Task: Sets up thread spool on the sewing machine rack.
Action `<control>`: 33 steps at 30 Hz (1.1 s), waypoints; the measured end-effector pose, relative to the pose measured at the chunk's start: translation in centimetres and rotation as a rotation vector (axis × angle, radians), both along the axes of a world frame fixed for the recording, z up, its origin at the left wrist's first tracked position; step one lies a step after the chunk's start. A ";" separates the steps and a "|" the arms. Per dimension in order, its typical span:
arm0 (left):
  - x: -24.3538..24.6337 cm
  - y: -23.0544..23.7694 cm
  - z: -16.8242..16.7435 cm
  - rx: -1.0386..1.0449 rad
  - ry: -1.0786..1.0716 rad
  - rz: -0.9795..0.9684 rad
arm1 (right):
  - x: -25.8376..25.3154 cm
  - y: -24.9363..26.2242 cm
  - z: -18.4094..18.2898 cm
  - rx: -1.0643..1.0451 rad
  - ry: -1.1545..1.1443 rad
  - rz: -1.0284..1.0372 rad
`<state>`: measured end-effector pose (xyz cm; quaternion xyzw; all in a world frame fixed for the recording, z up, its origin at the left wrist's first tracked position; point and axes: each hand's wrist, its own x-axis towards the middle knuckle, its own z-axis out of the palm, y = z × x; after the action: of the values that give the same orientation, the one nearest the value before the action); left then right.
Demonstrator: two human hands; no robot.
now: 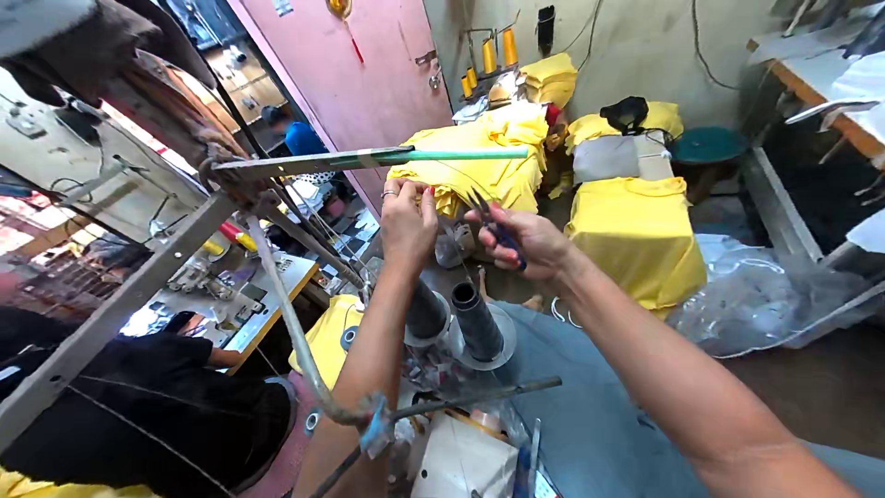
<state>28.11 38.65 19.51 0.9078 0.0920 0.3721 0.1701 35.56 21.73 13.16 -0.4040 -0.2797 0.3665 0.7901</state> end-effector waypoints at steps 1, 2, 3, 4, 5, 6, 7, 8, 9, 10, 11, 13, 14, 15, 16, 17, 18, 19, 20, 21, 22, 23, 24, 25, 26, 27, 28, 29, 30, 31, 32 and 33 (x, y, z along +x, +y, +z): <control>0.0 0.0 0.1 0.009 0.003 -0.001 | -0.4 0.4 0.3 -0.010 -0.003 0.016; 0.0 -0.1 0.2 0.016 0.006 0.002 | -0.7 0.8 0.6 -0.026 0.008 0.025; 0.0 -0.2 0.2 0.019 0.008 0.002 | -0.9 1.2 0.9 -0.032 0.024 0.031; 0.0 -0.3 0.2 0.021 0.010 0.000 | -1.0 1.6 1.1 -0.032 0.044 0.037; 0.0 -0.3 0.3 0.023 0.012 -0.001 | -1.1 1.9 1.3 -0.035 0.057 0.032; -0.1 -0.4 0.3 0.024 0.015 -0.004 | -1.2 2.2 1.5 -0.040 0.064 0.024; -0.1 -0.4 0.2 0.030 0.014 -0.007 | -1.2 2.5 1.7 -0.044 0.067 0.017; -0.1 -0.3 0.2 0.039 0.011 -0.011 | -1.0 2.7 1.9 -0.046 0.068 0.020; -0.1 -0.3 0.2 0.046 0.010 -0.017 | -0.9 2.8 2.1 -0.054 0.070 0.022; -0.1 -0.2 0.1 0.052 0.007 -0.023 | -0.9 3.0 2.3 -0.062 0.076 0.021; -0.1 -0.1 0.0 0.063 0.006 -0.026 | -0.9 3.0 2.5 -0.070 0.080 0.018; -0.2 -0.1 0.0 0.072 0.011 -0.030 | -0.9 3.2 2.6 -0.073 0.075 0.014; -0.3 -0.1 0.0 0.074 0.012 -0.032 | -0.8 3.3 2.6 -0.073 0.073 0.012; -0.3 -0.1 -0.1 0.074 0.011 -0.032 | -0.8 3.3 2.6 -0.071 0.072 0.010; -0.3 -0.1 -0.2 0.077 0.011 -0.033 | -0.7 3.4 2.6 -0.066 0.073 0.009; -0.3 -0.1 -0.2 0.080 0.008 -0.037 | -0.7 3.5 2.6 -0.060 0.074 0.007; -0.3 -0.1 -0.2 0.085 0.005 -0.043 | -0.7 3.5 2.7 -0.056 0.078 0.004; -0.3 0.0 -0.3 0.089 0.003 -0.049 | -0.8 3.6 2.7 -0.053 0.080 0.002; -0.3 0.0 -0.3 0.096 0.000 -0.052 | -0.8 3.6 2.8 -0.053 0.079 -0.003; -0.3 0.0 -0.3 0.099 -0.001 -0.056 | -0.8 3.6 2.9 -0.053 0.072 -0.009; -0.3 0.0 -0.3 0.101 -0.001 -0.058 | -0.8 3.6 2.9 -0.049 0.064 -0.022; -0.3 0.1 -0.3 0.106 -0.001 -0.055 | -0.6 3.6 2.9 -0.043 0.056 -0.039; -0.4 0.1 -0.3 0.109 -0.002 -0.052 | -0.5 3.4 2.9 -0.033 0.048 -0.063; -0.4 0.2 -0.4 0.110 -0.004 -0.048 | -0.2 3.1 2.8 -0.026 0.045 -0.093; -0.5 0.3 -0.4 0.109 -0.001 -0.046 | 0.3 2.6 2.6 -0.022 0.047 -0.129; -0.7 0.4 -0.4 0.108 0.001 -0.042 | 0.9 1.9 2.3 -0.023 0.050 -0.169; -0.8 0.5 -0.4 0.106 0.002 -0.039 | 1.7 0.9 1.7 -0.022 0.058 -0.219; -1.0 0.6 -0.4 0.102 0.010 -0.036 | 2.9 -0.2 0.9 -0.016 0.082 -0.281; -1.2 0.7 -0.4 0.105 0.013 -0.030 | 4.3 -1.6 0.0 -0.012 0.119 -0.353; -1.3 0.8 -0.5 0.118 0.011 -0.024 | 5.8 -3.3 -1.1 -0.019 0.159 -0.444; -1.5 1.0 -0.6 0.137 0.012 -0.017 | 7.3 -5.3 -2.5 -0.067 0.164 -0.566; -1.7 1.1 -0.7 0.174 0.017 -0.005 | 8.9 -7.5 -4.3 -0.202 0.105 -0.716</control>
<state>26.38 39.79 18.85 0.9225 0.0587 0.3705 0.0908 44.43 14.22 8.84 -0.5329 -0.0422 0.1131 0.8375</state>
